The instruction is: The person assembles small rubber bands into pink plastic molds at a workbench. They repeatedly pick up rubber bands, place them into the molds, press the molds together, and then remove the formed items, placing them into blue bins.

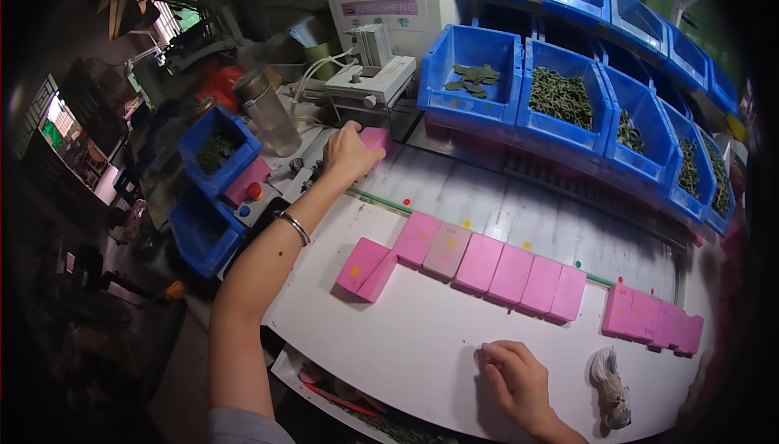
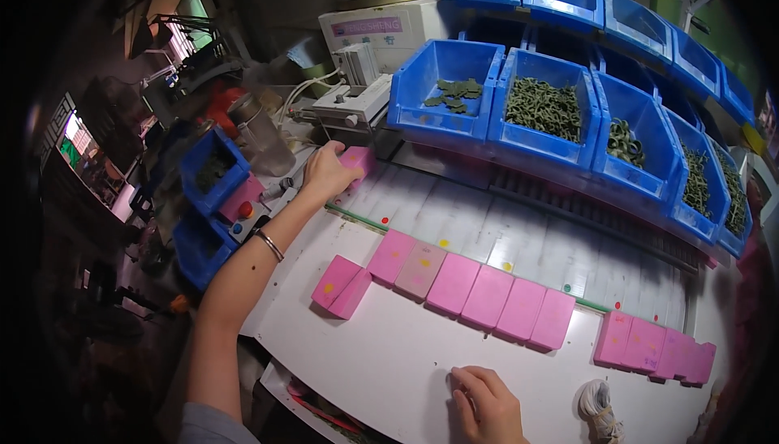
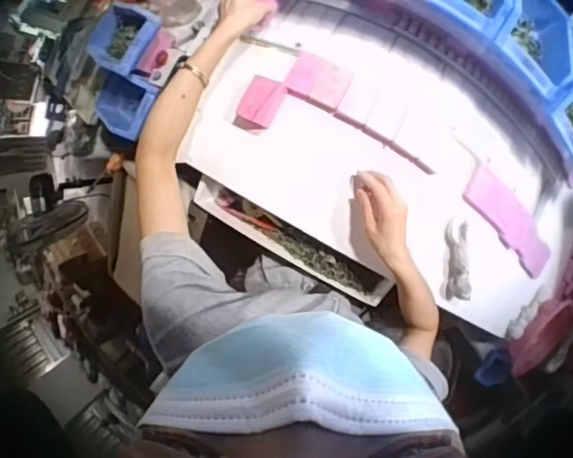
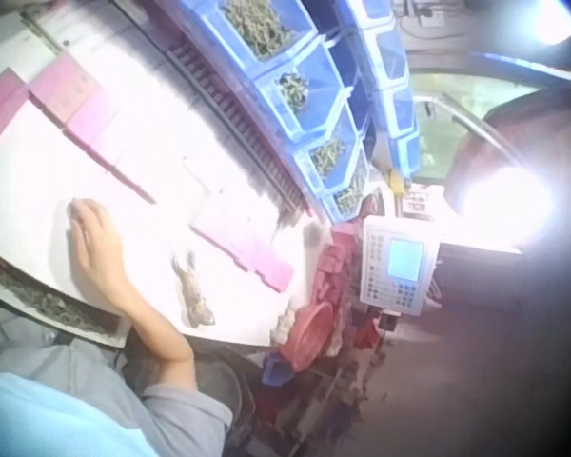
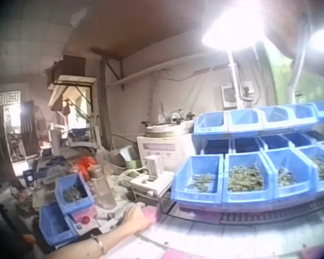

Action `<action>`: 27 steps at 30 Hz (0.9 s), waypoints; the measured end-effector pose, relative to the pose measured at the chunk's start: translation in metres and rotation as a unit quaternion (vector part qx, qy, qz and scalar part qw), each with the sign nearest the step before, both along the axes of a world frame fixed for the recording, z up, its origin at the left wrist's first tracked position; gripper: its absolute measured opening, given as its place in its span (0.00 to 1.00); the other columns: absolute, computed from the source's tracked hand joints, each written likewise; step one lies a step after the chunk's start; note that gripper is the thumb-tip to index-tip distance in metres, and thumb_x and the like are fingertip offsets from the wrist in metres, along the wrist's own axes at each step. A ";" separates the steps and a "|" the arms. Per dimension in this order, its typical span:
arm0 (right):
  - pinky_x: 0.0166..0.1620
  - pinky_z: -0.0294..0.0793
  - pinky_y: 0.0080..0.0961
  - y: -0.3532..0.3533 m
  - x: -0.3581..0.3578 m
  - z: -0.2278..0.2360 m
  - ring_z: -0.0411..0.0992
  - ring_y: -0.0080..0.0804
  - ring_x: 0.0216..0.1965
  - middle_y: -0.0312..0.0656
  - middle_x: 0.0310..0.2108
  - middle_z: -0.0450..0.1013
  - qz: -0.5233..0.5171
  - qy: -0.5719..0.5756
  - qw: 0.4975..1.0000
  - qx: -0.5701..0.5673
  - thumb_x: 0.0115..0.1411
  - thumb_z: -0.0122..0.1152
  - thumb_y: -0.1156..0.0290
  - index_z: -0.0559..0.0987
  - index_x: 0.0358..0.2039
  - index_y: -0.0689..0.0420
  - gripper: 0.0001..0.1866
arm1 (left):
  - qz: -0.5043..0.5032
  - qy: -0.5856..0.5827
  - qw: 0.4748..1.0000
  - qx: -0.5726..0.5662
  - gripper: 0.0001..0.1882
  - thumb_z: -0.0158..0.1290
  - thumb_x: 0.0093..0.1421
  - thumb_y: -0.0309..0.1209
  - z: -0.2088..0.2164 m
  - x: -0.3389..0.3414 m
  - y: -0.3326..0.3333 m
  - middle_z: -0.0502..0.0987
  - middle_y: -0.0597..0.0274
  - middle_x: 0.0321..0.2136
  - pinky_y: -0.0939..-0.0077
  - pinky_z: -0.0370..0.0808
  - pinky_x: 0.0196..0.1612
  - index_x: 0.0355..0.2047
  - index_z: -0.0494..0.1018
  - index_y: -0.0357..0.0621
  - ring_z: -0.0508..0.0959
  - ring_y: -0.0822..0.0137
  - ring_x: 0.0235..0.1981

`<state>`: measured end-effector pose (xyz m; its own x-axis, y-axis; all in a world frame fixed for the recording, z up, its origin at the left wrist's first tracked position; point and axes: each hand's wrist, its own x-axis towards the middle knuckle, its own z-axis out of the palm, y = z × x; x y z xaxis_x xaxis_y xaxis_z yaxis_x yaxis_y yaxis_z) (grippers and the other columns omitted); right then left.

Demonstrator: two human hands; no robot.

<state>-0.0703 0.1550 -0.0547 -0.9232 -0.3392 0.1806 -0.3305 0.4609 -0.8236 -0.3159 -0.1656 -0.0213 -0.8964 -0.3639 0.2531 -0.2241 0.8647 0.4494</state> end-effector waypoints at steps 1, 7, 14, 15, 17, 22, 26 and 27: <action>0.35 0.75 0.21 -0.001 0.001 0.001 0.75 0.31 0.32 0.45 0.39 0.72 0.006 -0.013 1.000 0.000 0.53 0.57 0.83 0.76 0.42 0.62 0.14 | -0.001 0.005 1.000 -0.007 0.31 0.63 0.37 0.36 -0.003 -0.005 -0.005 0.77 0.47 0.38 0.64 0.73 0.45 0.44 0.71 0.40 0.76 0.51 0.42; 0.33 0.75 0.21 -0.005 0.000 0.001 0.75 0.31 0.31 0.45 0.38 0.72 0.026 -0.011 0.999 -0.021 0.53 0.56 0.84 0.76 0.42 0.62 0.14 | -0.021 0.012 0.999 -0.038 0.26 0.63 0.41 0.37 -0.012 -0.024 -0.038 0.76 0.48 0.35 0.62 0.72 0.44 0.41 0.71 0.42 0.75 0.50 0.41; 0.34 0.74 0.22 -0.003 -0.001 0.004 0.74 0.33 0.31 0.46 0.39 0.71 0.041 -0.008 0.999 -0.002 0.53 0.55 0.84 0.76 0.42 0.62 0.14 | -0.126 -0.015 0.969 -0.214 0.33 0.55 0.52 0.53 0.002 0.056 0.017 0.70 0.36 0.39 0.57 0.72 0.42 0.40 0.68 0.30 0.74 0.43 0.39; 0.35 0.74 0.22 0.000 -0.002 0.001 0.74 0.34 0.31 0.46 0.39 0.71 0.041 -0.006 0.999 0.001 0.53 0.55 0.84 0.76 0.42 0.62 0.14 | -0.145 -0.126 0.966 -0.175 0.35 0.51 0.55 0.55 0.019 0.088 0.043 0.70 0.35 0.39 0.58 0.72 0.44 0.40 0.67 0.27 0.74 0.43 0.38; 0.35 0.74 0.27 0.001 -0.002 0.000 0.73 0.40 0.32 0.46 0.37 0.71 0.042 0.013 0.999 0.001 0.53 0.57 0.81 0.75 0.40 0.62 0.12 | -0.179 -0.332 0.903 -0.207 0.44 0.45 0.54 0.63 0.027 0.133 0.065 0.70 0.36 0.39 0.58 0.73 0.42 0.42 0.66 0.23 0.75 0.42 0.34; 0.32 0.73 0.25 -0.002 0.001 0.006 0.73 0.34 0.28 0.45 0.32 0.72 0.033 0.011 0.999 -0.036 0.53 0.58 0.82 0.76 0.40 0.62 0.12 | -0.288 -0.169 0.938 -0.095 0.37 0.64 0.45 0.46 0.017 0.189 0.074 0.70 0.44 0.39 0.64 0.72 0.41 0.48 0.65 0.31 0.75 0.49 0.39; 0.29 0.73 0.21 -0.002 0.007 0.020 0.73 0.28 0.25 0.43 0.29 0.73 -0.022 0.042 0.996 -0.073 0.52 0.57 0.86 0.77 0.39 0.62 0.13 | -0.401 -0.124 0.903 0.089 0.41 0.68 0.41 0.39 0.030 0.226 0.112 0.70 0.51 0.36 0.70 0.72 0.40 0.53 0.63 0.34 0.74 0.56 0.35; 0.27 0.72 0.23 -0.004 0.009 0.026 0.73 0.32 0.25 0.43 0.29 0.72 -0.026 0.060 0.995 -0.075 0.51 0.58 0.86 0.77 0.38 0.61 0.13 | -0.421 -0.102 0.896 0.099 0.43 0.69 0.40 0.36 0.029 0.231 0.117 0.70 0.53 0.35 0.72 0.71 0.39 0.55 0.63 0.34 0.73 0.59 0.35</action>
<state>-0.0618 0.1508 -0.0283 -0.9077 -0.2528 0.3350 -0.4091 0.3550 -0.8406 -0.0851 -0.0482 0.0081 -0.8947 0.4428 0.0580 0.3749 0.6742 0.6363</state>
